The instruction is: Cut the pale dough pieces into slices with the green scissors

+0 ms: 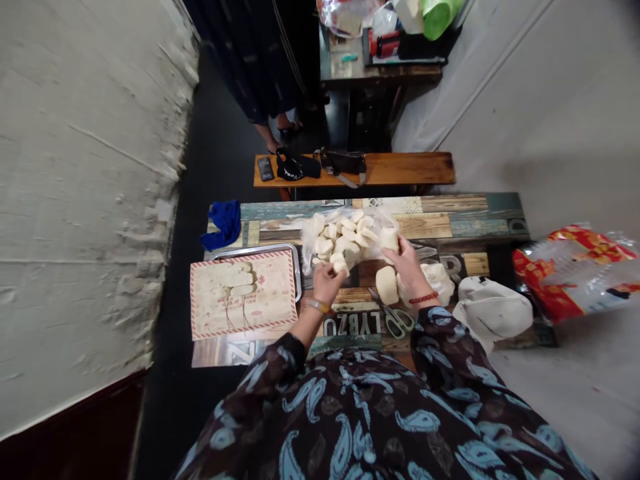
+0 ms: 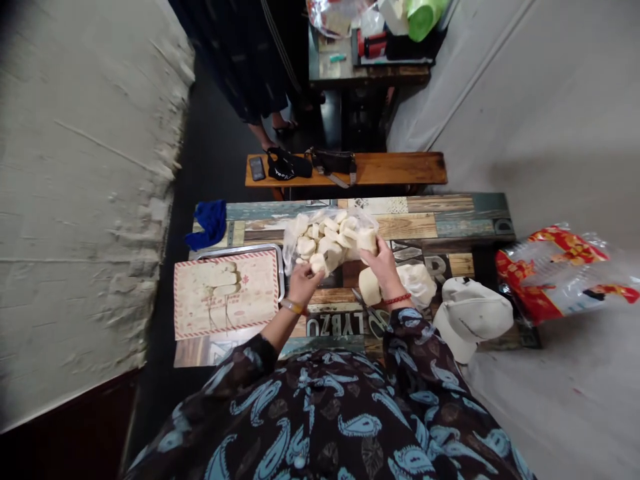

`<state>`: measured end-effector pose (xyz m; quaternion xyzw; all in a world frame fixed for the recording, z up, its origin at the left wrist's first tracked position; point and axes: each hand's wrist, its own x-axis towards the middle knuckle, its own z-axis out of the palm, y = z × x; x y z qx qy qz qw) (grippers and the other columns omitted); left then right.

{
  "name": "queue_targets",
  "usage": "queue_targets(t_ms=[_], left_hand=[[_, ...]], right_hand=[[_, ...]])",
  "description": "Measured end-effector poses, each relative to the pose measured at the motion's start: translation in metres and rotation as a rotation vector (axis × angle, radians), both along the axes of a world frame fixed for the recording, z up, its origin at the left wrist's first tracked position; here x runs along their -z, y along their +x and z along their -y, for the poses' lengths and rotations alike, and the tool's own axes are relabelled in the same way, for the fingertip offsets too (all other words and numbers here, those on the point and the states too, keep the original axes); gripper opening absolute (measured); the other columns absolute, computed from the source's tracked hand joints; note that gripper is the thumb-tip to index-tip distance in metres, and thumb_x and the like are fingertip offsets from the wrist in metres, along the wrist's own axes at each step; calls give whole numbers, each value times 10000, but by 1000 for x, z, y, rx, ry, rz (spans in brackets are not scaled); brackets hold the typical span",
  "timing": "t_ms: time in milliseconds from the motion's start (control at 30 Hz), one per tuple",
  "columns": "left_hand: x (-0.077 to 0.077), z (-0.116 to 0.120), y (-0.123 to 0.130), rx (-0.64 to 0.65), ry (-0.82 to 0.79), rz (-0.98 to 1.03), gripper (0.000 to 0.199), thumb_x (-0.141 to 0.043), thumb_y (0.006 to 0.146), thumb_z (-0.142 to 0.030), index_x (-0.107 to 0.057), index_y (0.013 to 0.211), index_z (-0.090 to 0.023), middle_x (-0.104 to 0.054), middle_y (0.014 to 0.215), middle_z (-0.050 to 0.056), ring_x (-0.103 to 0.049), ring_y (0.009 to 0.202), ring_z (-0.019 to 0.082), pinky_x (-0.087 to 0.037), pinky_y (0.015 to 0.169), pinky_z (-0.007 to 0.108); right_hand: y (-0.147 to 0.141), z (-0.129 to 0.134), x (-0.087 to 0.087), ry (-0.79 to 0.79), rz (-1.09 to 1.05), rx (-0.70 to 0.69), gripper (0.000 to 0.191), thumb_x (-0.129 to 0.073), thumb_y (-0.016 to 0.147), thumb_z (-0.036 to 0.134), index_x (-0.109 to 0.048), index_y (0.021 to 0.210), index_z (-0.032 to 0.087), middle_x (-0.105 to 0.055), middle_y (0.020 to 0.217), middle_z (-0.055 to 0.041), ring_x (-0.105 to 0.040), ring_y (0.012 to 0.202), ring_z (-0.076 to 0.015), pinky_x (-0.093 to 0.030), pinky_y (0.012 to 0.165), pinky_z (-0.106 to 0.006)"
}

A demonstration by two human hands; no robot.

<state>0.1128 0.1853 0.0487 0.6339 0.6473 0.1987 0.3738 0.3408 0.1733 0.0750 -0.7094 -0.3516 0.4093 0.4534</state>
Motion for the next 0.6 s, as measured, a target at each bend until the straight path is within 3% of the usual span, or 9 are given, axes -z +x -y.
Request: queue_targets(t_ms=[100, 200, 300, 400, 500, 600], left_hand=[[-12, -48, 52, 92, 44, -2, 177, -684, 754, -279, -587, 649, -175, -562, 792, 51, -554, 891, 203, -500, 868, 343], [-19, -94, 96, 240, 52, 2, 121, -703, 740, -214, -654, 832, -153, -586, 875, 80, -556, 1004, 242, -483, 944, 368], [-17, -112, 105, 278, 68, 38, 363, -679, 769, -189, -632, 1123, -126, -572, 1163, 137, -575, 1028, 226, -489, 956, 353], [-12, -107, 70, 340, 89, 14, 445, -591, 855, -220, -548, 1282, -103, -511, 1311, 178, -598, 1020, 201, -499, 932, 335], [-15, -94, 11, 448, 130, -177, 467, -584, 873, -293, -533, 1300, -109, -533, 1305, 194, -594, 1084, 240, -468, 970, 365], [-27, -83, -40, 573, 93, -451, 467, -643, 829, -448, -601, 1196, -162, -629, 1176, 170, -594, 1120, 317, -397, 1030, 477]], right_hand=[[1, 9, -22, 63, -230, 27, 589, -679, 721, 382, -592, 1268, 179, -692, 1243, -109, -645, 1126, -281, -507, 985, -443], [0, 17, -48, 94, -288, -13, 513, -663, 734, 371, -614, 1211, 191, -725, 1163, -96, -659, 1111, -293, -519, 976, -445], [3, 19, -74, 112, -276, -37, 430, -621, 758, 400, -642, 1146, 214, -744, 1059, -86, -669, 1079, -297, -542, 934, -438], [11, 14, -92, 139, -295, -29, 392, -582, 771, 450, -650, 1093, 236, -730, 1032, -75, -667, 1057, -285, -559, 878, -419], [20, 6, -99, 208, -418, 11, 359, -590, 760, 461, -639, 1037, 239, -708, 1021, -63, -672, 1011, -265, -572, 803, -409], [26, -1, -98, 276, -547, 44, 277, -650, 726, 392, -638, 956, 239, -692, 1004, -53, -680, 956, -245, -573, 757, -394]])
